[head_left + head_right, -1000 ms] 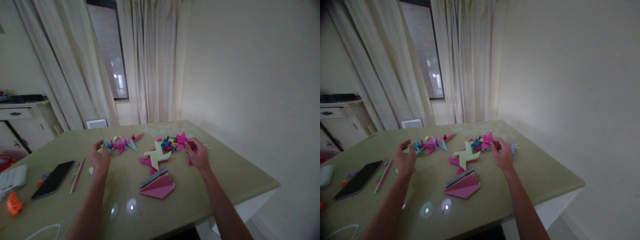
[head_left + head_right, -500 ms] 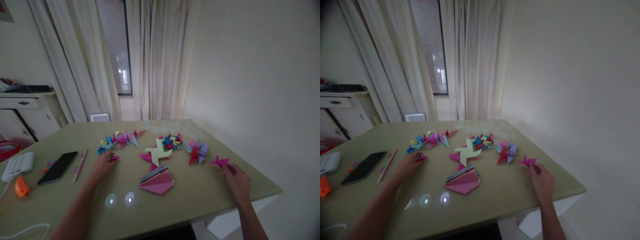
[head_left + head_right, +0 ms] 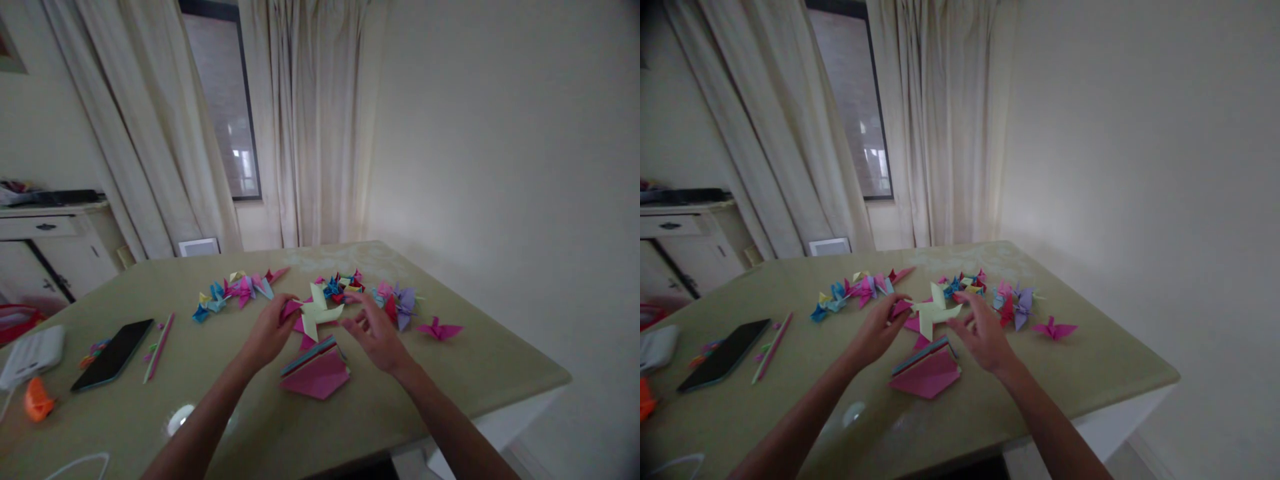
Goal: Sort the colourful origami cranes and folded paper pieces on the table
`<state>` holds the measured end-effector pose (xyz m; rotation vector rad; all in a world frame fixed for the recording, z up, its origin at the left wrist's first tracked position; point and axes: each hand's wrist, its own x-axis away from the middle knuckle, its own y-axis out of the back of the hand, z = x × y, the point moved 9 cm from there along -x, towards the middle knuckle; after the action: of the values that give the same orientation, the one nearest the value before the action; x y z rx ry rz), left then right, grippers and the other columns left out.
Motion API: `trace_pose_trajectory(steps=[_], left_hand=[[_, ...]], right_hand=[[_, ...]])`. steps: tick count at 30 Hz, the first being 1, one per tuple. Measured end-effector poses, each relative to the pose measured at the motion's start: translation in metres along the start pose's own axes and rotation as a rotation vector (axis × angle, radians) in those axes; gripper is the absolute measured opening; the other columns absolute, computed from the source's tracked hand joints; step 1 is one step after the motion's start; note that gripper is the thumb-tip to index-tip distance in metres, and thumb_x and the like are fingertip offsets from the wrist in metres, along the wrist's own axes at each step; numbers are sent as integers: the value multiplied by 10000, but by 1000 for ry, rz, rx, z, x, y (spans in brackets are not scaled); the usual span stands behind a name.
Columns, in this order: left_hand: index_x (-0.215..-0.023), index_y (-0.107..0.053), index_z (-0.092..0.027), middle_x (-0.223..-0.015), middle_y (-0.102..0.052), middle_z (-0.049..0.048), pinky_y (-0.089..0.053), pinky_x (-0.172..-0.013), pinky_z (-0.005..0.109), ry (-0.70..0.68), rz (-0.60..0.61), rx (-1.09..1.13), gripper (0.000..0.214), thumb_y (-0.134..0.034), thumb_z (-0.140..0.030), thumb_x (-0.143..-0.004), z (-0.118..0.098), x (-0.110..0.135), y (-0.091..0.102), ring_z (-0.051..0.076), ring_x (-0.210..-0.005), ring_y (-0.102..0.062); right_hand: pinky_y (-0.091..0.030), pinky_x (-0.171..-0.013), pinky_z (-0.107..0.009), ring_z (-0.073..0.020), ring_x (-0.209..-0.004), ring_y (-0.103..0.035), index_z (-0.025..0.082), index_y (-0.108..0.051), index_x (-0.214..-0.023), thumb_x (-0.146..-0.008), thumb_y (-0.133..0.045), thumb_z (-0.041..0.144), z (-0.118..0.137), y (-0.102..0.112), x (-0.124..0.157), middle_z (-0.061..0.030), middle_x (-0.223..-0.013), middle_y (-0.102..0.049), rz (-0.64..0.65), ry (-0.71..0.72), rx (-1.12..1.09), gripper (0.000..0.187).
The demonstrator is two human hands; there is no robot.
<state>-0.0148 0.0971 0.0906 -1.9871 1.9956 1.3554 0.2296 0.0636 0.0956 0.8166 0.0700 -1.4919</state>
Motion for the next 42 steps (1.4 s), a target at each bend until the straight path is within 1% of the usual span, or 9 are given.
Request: trace_pose_trajectory(steps=[5, 11, 16, 20, 24, 29, 32, 38, 42], left_hand=[[-1190, -651, -240, -1117, -689, 90, -536, -935, 422, -149, 25, -59, 320, -580, -139, -895, -61, -29, -37, 263, -1039, -656], [-1438, -483, -213, -1374, -585, 155, -478, -1084, 495, -192, -72, -108, 607, -723, -332, -893, -42, -32, -32, 322, -1303, -544], [-1367, -580, -224, -1329, -652, 142, -457, -1095, 524, -150, 278, -250, 373, -498, -349, -1025, 3, -29, -75, 311, -1271, -568], [-1477, -527, -289, -1587, -480, 118, -365, -1164, 593, -18, 576, -435, 508, -529, -453, -997, 30, -18, -103, 359, -1457, -420], [-1435, -578, -301, -1533, -534, 119, -375, -1146, 577, 9, 670, -441, 545, -601, -525, -939, 36, -2, -103, 370, -1391, -494], [-1433, -573, -315, -1500, -562, 104, -392, -1125, 568, -1, 625, -388, 536, -571, -562, -957, 39, 11, -93, 355, -1352, -524], [-1446, -561, -296, -1515, -554, 105, -390, -1137, 565, -2, 604, -374, 505, -500, -533, -1005, 41, 15, -90, 336, -1364, -518], [-1479, -546, -290, -1597, -494, 89, -333, -1219, 532, -72, 465, -307, 478, -373, -474, -1073, 38, 22, -72, 286, -1472, -433], [-1434, -596, -311, -1540, -569, 75, -345, -1214, 536, -119, 515, -324, 436, -385, -442, -1075, 39, 29, -72, 280, -1436, -486]], right_hand=[[-535, -587, -257, -174, -684, -682, 233, -653, -1258, -910, -679, 578, 3, -79, -53, -54, -1022, -742, 179, -166, -422, 491], [-545, -580, -257, -172, -660, -679, 203, -691, -1102, -893, -648, 609, -31, -73, -72, -21, -853, -725, 20, -243, -561, 459], [-511, -563, -257, -155, -573, -674, 209, -652, -1053, -950, -588, 603, -63, -10, -112, -29, -880, -754, -204, -242, -111, 413], [-539, -784, -313, -208, -798, -746, 202, -652, -1167, -1017, -501, 611, -92, 7, -147, -80, -1013, -779, -52, -402, 364, 462], [-509, -904, -360, -287, -1093, -704, 187, -656, -1261, -976, -599, 590, -95, 0, -154, -164, -1245, -713, 7, -373, 667, 497], [-497, -883, -305, -248, -1023, -696, 197, -771, -1004, -904, -730, 478, -75, -56, -141, -120, -1170, -710, 196, -62, 748, 301], [-491, -866, -286, -247, -1021, -690, 171, -787, -877, -885, -759, 333, -73, -69, -138, -131, -1086, -734, 191, -34, 746, 165], [-487, -817, -258, -189, -940, -704, 175, -776, -1043, -1013, -591, 329, -63, -3, -152, -92, -1049, -776, -4, -54, 689, 243], [-470, -757, -238, -172, -860, -708, 170, -779, -975, -964, -643, 282, -65, 61, -149, -66, -963, -794, 53, -80, 694, 177]])
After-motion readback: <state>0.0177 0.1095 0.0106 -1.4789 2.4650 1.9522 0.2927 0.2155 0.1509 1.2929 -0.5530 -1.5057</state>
